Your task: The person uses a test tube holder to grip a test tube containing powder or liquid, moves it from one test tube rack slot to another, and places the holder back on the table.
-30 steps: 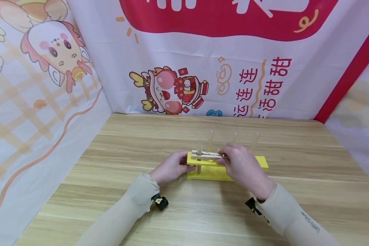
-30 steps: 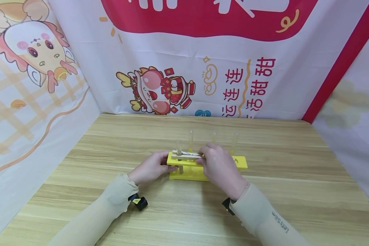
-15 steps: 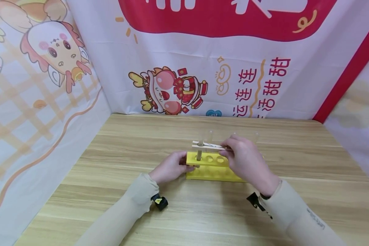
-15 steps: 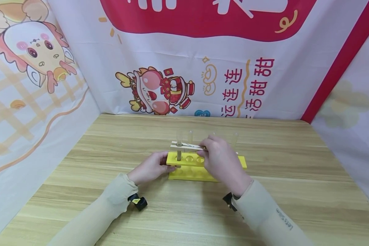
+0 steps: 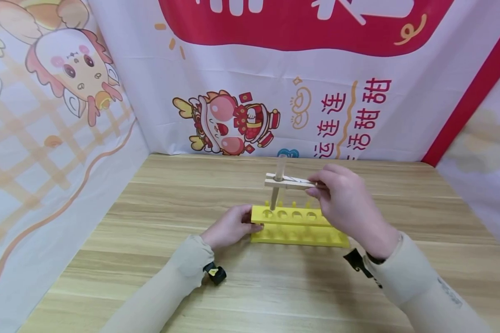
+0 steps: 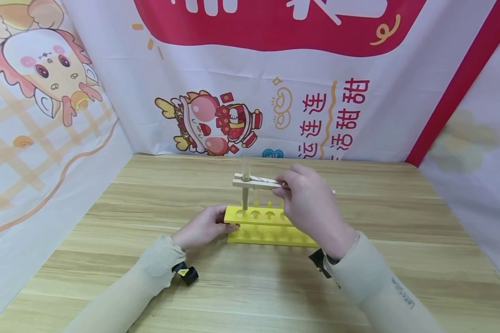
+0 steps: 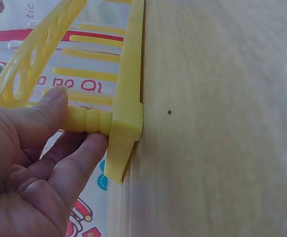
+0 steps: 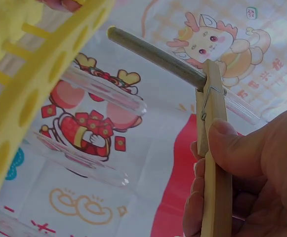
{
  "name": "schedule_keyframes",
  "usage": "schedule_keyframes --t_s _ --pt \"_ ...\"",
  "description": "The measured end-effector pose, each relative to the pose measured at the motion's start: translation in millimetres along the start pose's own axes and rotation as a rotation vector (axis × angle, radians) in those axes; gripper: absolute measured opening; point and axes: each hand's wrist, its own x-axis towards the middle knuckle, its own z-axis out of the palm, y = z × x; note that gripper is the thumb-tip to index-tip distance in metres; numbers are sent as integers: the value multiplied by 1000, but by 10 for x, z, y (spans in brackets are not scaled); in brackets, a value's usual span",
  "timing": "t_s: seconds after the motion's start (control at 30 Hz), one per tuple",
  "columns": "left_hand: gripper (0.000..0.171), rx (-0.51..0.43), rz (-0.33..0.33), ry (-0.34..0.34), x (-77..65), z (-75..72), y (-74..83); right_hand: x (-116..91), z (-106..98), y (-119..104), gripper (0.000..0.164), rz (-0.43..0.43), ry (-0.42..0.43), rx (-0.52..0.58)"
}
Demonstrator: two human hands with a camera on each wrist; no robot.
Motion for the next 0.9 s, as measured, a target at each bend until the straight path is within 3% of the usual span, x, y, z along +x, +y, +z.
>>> schedule_keyframes --t_s 0.2,0.57,0.9 --pt "23 16 -15 1 6 -5 3 21 -147 -22 12 -28 61 -30" --pt "23 24 -41 1 -2 -10 12 18 -277 -46 14 -12 68 -39" --pt "23 22 -8 3 0 -5 4 13 -306 -28 13 -21 83 -40"
